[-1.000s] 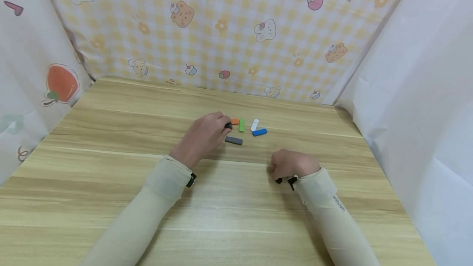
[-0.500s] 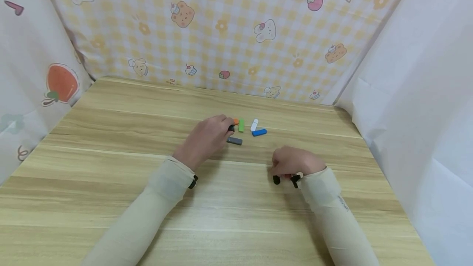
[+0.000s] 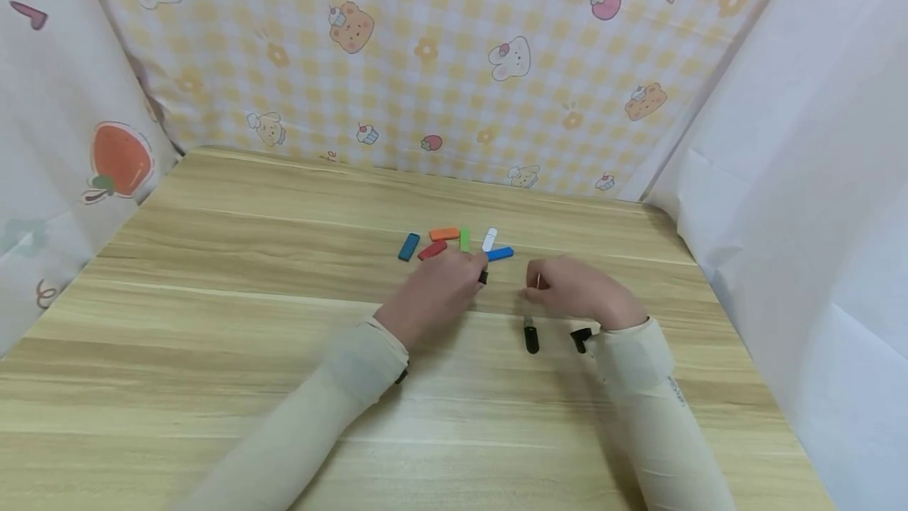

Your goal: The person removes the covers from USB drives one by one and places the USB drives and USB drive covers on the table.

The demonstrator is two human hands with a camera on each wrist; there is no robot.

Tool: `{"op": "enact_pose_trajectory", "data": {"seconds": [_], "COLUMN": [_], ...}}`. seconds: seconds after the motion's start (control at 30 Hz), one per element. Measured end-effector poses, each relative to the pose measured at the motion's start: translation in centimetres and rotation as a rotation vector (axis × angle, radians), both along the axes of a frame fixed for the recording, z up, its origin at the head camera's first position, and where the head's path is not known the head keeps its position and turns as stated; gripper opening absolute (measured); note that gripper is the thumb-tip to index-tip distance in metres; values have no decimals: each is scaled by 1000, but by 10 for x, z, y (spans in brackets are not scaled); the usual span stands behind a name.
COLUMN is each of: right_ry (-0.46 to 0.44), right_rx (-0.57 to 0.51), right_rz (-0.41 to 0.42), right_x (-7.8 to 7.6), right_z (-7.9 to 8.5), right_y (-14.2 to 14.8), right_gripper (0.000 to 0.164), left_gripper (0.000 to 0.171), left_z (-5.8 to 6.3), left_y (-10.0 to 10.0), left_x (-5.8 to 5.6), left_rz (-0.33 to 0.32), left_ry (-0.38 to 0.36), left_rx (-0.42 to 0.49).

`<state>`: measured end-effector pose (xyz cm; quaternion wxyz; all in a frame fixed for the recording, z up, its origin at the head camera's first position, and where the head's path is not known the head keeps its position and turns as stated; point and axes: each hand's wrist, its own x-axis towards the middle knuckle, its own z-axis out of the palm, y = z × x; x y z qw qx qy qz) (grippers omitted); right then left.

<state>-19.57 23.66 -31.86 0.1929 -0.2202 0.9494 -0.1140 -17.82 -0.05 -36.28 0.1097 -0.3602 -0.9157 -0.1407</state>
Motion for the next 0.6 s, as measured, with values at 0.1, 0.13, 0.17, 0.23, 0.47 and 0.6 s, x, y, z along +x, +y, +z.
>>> {"op": "enact_pose_trajectory", "data": {"seconds": [0.1, 0.13, 0.17, 0.23, 0.47, 0.6], "right_ry": [41, 51, 59, 71, 167, 220], "right_rx": [-12, -18, -20, -29, -61, -88], "right_rz": [-12, -14, -16, -21, -32, -24], "right_x": [0, 0, 0, 0, -1, -1], "right_z": [3, 4, 5, 7, 11, 10], "right_y": [3, 5, 6, 8, 10, 11], "right_gripper": [16, 16, 16, 16, 14, 13], "left_gripper": [16, 14, 13, 13, 17, 16], "left_z": [-3, -4, -5, -7, -12, -13], "left_y": [11, 14, 17, 23, 45, 59], "left_x": [3, 4, 5, 6, 7, 10], "left_rz": [-30, -35, -37, -42, -36, -15], "left_ry": [16, 19, 14, -15, -100, -186], "left_rx": [-15, -23, -30, -33, -85, -130]}}
